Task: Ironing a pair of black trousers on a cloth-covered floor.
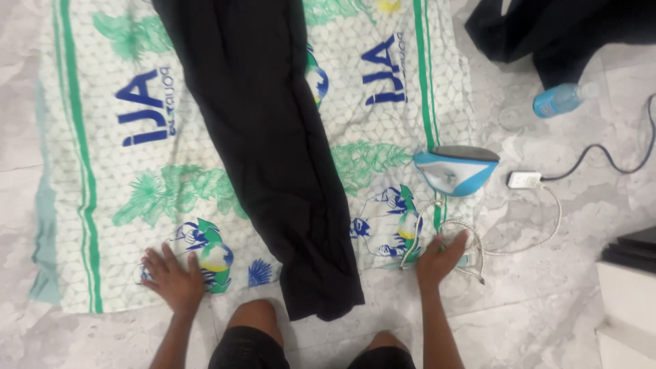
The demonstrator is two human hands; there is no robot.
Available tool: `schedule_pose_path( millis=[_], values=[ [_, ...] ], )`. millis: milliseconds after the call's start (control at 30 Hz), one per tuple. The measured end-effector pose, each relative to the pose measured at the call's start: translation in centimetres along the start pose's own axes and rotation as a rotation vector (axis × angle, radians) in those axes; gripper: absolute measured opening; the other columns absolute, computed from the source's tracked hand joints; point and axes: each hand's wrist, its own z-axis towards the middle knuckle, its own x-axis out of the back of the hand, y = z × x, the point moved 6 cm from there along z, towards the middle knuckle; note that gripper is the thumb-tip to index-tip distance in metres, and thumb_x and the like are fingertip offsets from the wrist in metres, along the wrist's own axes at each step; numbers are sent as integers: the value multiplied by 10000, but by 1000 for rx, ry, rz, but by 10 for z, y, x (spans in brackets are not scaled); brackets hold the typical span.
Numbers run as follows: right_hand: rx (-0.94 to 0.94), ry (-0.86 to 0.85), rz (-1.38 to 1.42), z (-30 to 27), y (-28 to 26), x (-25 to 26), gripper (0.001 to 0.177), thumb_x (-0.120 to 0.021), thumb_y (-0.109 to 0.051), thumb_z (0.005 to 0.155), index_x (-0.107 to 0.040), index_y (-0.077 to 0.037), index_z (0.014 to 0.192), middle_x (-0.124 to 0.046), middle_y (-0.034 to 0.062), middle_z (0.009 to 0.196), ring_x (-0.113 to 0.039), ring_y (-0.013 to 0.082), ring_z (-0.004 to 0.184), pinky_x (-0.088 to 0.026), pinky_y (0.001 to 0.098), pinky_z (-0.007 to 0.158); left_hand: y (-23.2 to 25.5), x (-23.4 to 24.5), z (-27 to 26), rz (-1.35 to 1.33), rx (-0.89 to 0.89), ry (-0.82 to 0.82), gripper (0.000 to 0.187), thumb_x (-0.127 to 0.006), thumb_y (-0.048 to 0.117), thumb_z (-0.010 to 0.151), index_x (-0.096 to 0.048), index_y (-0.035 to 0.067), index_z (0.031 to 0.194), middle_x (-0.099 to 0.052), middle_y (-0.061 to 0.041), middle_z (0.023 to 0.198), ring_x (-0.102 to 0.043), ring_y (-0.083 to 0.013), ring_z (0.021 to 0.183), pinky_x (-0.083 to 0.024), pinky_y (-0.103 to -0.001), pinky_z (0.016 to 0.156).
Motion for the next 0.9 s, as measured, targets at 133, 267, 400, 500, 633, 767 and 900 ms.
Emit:
schedule_pose_path(
  millis=[133, 267, 400, 500, 633, 767, 900],
  values=[
    [214, -210, -299, 4, -12, 22, 607, -501, -322, 1081, -394, 23, 1569, -355, 259, 1660, -316, 416, 1559, -237, 593, 1246, -18, -3, 0, 58, 10, -127, 772, -435, 505, 1046, -306, 33, 1644, -144, -289, 1739, -88, -476, 1622, 8, -811, 1171],
    [134, -300, -450, 14, 40, 63, 565, -409, -334, 1100, -421, -54, 1591, -321, 189, 1701, -269, 381, 1585, -227, 666, 1208, -34, 9, 3, 46, -6, -178, 827, -410, 547, 1009, -270, 41, 1647, -103, -263, 1739, -37, -474, 1605, 28, -873, 1094],
    [222, -447, -519, 25, 92, 63, 545, -393, -301, 1081, -413, -90, 1583, -306, 172, 1709, -261, 350, 1593, -227, 691, 1188, -52, 6, -2, 38, -33, -227, 849, -429, 576, 962, -285, 77, 1633, -102, -224, 1750, -3, -456, 1609, 35, -914, 1039],
    [276, -282, -434, 12, 82, 54, 630, -449, -208, 1036, -316, -1, 1616, -288, 228, 1691, -247, 411, 1583, -197, 632, 1248, -54, 0, 11, 87, 25, -270, 880, -458, 590, 939, -292, 58, 1621, -104, -250, 1738, 45, -470, 1596, 58, -926, 987],
    [205, -328, -178, -7, -22, 43, 677, -587, -298, 1004, -359, -19, 1577, -327, 220, 1653, -294, 374, 1545, -211, 500, 1268, -9, -2, 25, -24, -76, -252, 844, -440, 579, 986, -315, 58, 1639, -97, -298, 1743, 41, -494, 1604, 71, -902, 1037],
    [320, -574, -296, -19, -63, 30, 697, -571, -412, 1007, -364, -58, 1571, -260, 179, 1683, -240, 379, 1555, -190, 550, 1232, 36, 2, 36, -101, -192, -260, 764, -383, 567, 1049, -339, 113, 1662, -101, -235, 1786, 14, -456, 1654, 94, -877, 1105],
    [245, -579, -360, -23, -54, 42, 633, -527, -438, 1021, -395, -121, 1553, -230, 126, 1701, -204, 374, 1566, -169, 596, 1225, 11, -2, 32, -87, -217, -270, 766, -330, 577, 1041, -324, 125, 1659, -114, -164, 1791, -3, -410, 1642, 108, -886, 1062]
  ],
)
